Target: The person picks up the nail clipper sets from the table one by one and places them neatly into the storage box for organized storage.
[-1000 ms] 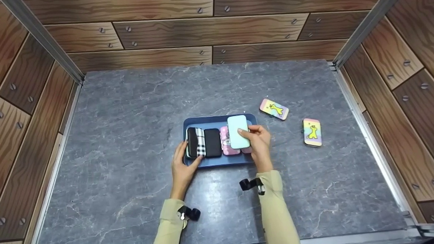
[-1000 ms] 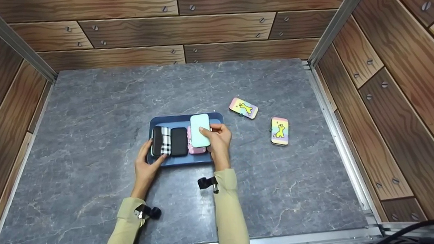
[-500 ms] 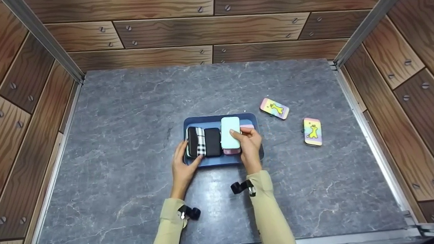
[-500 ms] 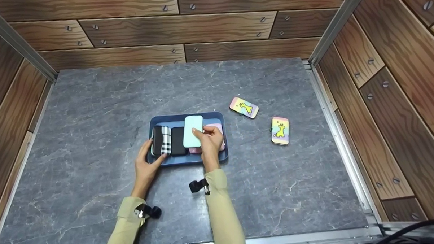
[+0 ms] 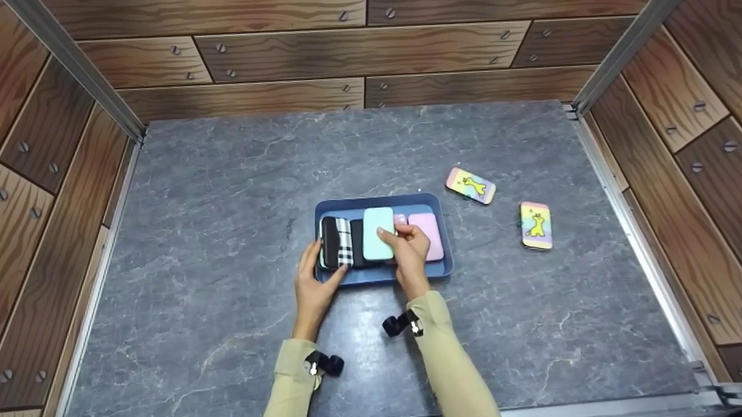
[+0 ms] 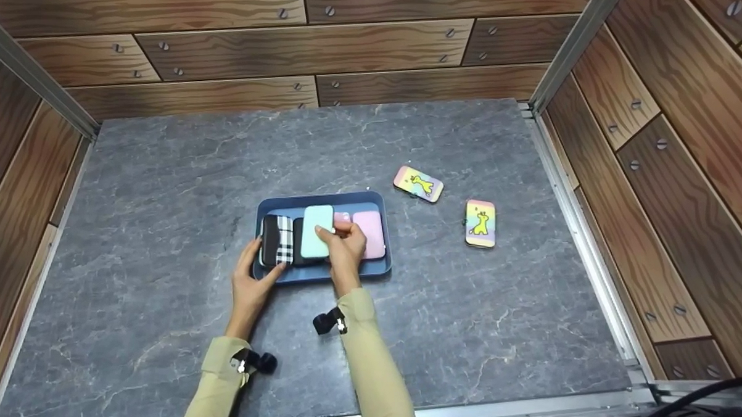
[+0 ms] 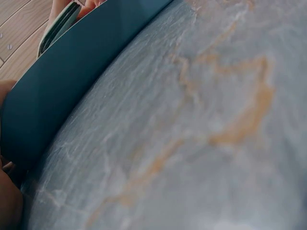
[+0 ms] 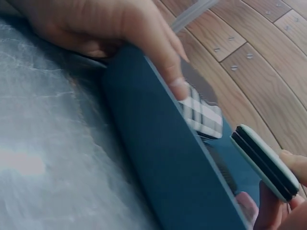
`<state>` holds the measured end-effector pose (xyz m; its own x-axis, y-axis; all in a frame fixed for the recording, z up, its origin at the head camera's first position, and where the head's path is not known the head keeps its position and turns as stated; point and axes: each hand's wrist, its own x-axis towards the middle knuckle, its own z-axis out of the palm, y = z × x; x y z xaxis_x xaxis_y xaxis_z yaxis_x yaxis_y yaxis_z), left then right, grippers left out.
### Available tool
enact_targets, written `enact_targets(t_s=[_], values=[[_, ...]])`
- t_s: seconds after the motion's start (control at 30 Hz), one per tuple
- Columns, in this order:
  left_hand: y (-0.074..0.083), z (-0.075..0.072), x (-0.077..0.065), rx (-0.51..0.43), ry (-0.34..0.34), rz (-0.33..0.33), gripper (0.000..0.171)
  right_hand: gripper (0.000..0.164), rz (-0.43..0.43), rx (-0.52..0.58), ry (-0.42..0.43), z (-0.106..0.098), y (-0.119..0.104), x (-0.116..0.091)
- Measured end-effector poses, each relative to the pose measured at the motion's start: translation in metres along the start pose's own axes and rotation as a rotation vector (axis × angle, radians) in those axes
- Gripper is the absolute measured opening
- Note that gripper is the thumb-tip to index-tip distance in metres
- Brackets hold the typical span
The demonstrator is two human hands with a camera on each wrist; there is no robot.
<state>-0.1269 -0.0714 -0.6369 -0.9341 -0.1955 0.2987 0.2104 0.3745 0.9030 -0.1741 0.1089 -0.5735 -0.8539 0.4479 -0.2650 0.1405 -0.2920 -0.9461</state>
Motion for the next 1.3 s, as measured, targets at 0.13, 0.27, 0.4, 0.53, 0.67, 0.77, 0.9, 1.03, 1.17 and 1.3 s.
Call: enact_targets(t_s=[0.13,0.27,0.4,0.53,0.67,0.77,0.9,1.03,1.17,1.3], values=[[0.001,0.001,0.001,0.000,0.006,0.020,0.071,0.033,-0.022,-0.033,0.010,0.003,0.003,0.000],[0.001,0.001,0.001,0.010,0.012,0.025,0.071,0.034,-0.039,-0.051,0.007,0.007,0.005,-0.002],[0.002,0.000,0.001,0.008,0.009,0.029,0.071,0.034,-0.066,-0.052,-0.011,0.010,0.010,-0.002],[0.001,0.000,0.001,0.003,0.015,0.038,0.071,0.033,-0.074,-0.093,-0.015,0.011,0.014,-0.002],[0.001,0.000,0.001,-0.001,0.007,0.033,0.072,0.033,-0.075,-0.169,-0.004,0.011,0.016,-0.002],[0.002,-0.001,0.000,-0.007,-0.001,0.028,0.072,0.034,-0.082,-0.252,0.004,0.011,0.017,-0.002],[0.002,-0.001,0.000,-0.010,-0.005,0.030,0.071,0.034,-0.097,-0.357,0.018,0.011,0.017,-0.003],[0.002,0.000,0.001,-0.001,-0.001,0.029,0.071,0.034,-0.121,-0.433,0.028,0.011,0.017,-0.003],[0.002,0.000,0.000,-0.003,0.004,0.028,0.071,0.033,-0.169,-0.510,0.019,0.010,0.017,-0.003],[0.000,0.000,0.000,-0.009,0.006,0.036,0.071,0.033,-0.229,-0.572,-0.001,0.009,0.017,-0.003]])
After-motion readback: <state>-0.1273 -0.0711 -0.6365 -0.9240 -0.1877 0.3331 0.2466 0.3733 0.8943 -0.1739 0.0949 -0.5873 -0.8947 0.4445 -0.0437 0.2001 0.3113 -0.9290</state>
